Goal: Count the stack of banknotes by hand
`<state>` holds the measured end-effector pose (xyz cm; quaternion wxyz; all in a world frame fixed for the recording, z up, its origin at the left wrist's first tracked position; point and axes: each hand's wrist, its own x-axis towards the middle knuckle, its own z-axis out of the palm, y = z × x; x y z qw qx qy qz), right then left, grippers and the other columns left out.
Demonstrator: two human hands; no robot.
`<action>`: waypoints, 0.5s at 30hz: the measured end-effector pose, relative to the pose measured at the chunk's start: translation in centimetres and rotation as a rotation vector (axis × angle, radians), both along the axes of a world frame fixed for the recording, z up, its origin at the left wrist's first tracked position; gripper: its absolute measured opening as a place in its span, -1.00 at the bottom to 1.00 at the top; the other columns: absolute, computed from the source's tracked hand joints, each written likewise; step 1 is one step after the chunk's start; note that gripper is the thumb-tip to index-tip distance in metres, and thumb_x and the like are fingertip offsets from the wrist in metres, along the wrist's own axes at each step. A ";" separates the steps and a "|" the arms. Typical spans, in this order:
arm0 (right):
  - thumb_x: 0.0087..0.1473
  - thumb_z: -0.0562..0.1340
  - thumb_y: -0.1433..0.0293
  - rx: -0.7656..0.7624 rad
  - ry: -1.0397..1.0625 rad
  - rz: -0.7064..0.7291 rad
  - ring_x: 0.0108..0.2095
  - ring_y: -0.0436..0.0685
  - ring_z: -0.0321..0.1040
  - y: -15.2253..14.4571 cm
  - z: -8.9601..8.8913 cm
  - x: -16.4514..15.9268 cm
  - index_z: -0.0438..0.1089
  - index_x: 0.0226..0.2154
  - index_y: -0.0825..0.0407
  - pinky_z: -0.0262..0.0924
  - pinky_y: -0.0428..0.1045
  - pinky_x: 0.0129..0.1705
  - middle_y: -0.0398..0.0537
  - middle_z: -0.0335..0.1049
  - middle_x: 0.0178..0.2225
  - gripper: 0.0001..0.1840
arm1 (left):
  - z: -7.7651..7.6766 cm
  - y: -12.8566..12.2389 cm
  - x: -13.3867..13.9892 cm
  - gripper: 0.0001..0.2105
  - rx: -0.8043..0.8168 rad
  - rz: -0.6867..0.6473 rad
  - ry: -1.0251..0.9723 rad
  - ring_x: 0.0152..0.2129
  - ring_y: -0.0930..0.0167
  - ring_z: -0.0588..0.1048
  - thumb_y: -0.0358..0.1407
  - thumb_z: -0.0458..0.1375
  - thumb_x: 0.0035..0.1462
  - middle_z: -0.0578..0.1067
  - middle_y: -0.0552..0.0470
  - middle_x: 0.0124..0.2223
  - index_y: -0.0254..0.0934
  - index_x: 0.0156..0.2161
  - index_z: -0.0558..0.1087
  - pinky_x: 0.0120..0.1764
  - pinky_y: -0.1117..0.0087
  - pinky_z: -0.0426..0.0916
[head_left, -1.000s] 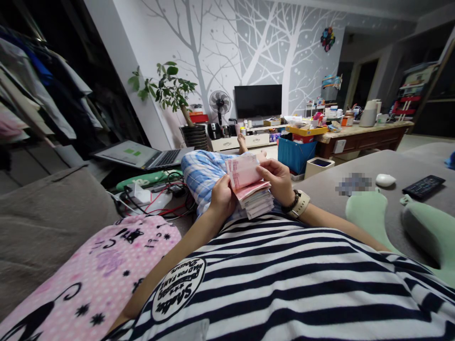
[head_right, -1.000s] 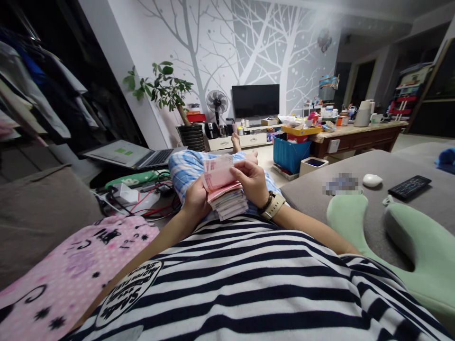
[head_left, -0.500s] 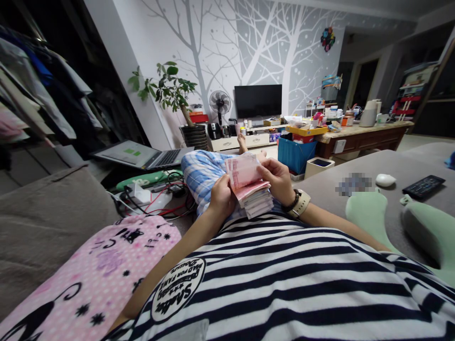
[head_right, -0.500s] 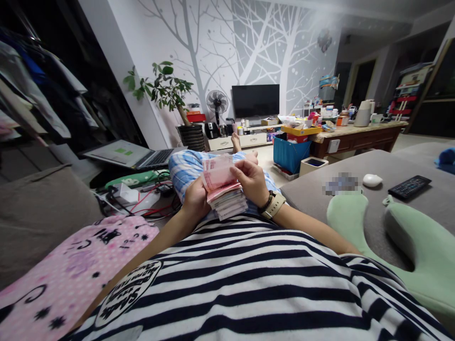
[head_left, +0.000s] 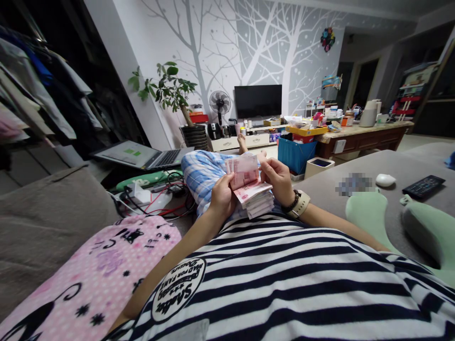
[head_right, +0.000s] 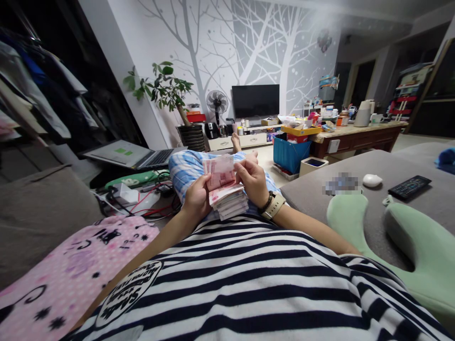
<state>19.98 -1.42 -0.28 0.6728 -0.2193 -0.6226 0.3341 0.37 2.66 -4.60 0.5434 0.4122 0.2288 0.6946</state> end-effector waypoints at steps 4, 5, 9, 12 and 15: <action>0.04 0.62 -0.61 -0.009 0.003 -0.059 -0.42 0.08 0.20 0.6 -0.1 0.1 0.40 -0.39 -0.13 0.21 0.06 -0.29 -0.23 0.36 -0.49 -0.05 | 0.5 -0.7 -0.1 -0.69 0.004 -0.024 0.030 0.08 -0.09 0.89 -0.12 0.68 0.04 0.87 -0.01 -0.15 -0.13 -0.18 0.74 0.34 -0.24 0.78; 0.02 0.64 -0.60 -0.015 -0.002 -0.071 -0.40 0.08 0.22 0.7 -0.1 0.2 0.41 -0.38 -0.13 0.22 0.07 -0.27 -0.23 0.38 -0.47 -0.05 | 0.6 -0.9 -0.1 -0.70 0.006 -0.024 0.032 0.10 -0.11 0.89 -0.13 0.68 0.05 0.87 -0.02 -0.15 -0.12 -0.18 0.74 0.34 -0.26 0.78; 0.07 0.62 -0.57 -0.035 -0.051 -0.082 -0.36 0.09 0.23 1.4 -0.6 0.3 0.39 -0.41 -0.12 0.25 0.07 -0.21 -0.22 0.39 -0.45 -0.07 | 1.0 -1.4 -0.1 -0.70 -0.007 -0.029 0.048 0.27 -0.23 0.84 -0.20 0.69 0.09 0.89 -0.09 -0.06 -0.12 -0.12 0.75 0.37 -0.34 0.76; 0.11 0.60 -0.54 -0.038 -0.067 -0.087 -0.37 0.09 0.18 1.7 -0.8 0.3 0.35 -0.45 -0.13 0.20 0.07 -0.23 -0.22 0.33 -0.48 -0.08 | 1.1 -1.6 -0.2 -0.57 -0.016 -0.065 0.055 0.32 -0.27 0.82 -0.22 0.70 0.06 0.90 -0.12 0.03 -0.15 0.03 0.79 0.39 -0.35 0.75; 0.12 0.59 -0.51 -0.033 -0.069 -0.103 -0.37 0.09 0.13 2.0 -0.9 0.4 0.30 -0.47 -0.14 0.17 0.08 -0.24 -0.23 0.28 -0.49 -0.10 | 1.1 -1.5 0.1 -0.58 -0.025 -0.092 0.035 0.30 -0.25 0.83 -0.21 0.67 0.10 0.91 -0.14 0.05 -0.17 0.07 0.80 0.39 -0.34 0.74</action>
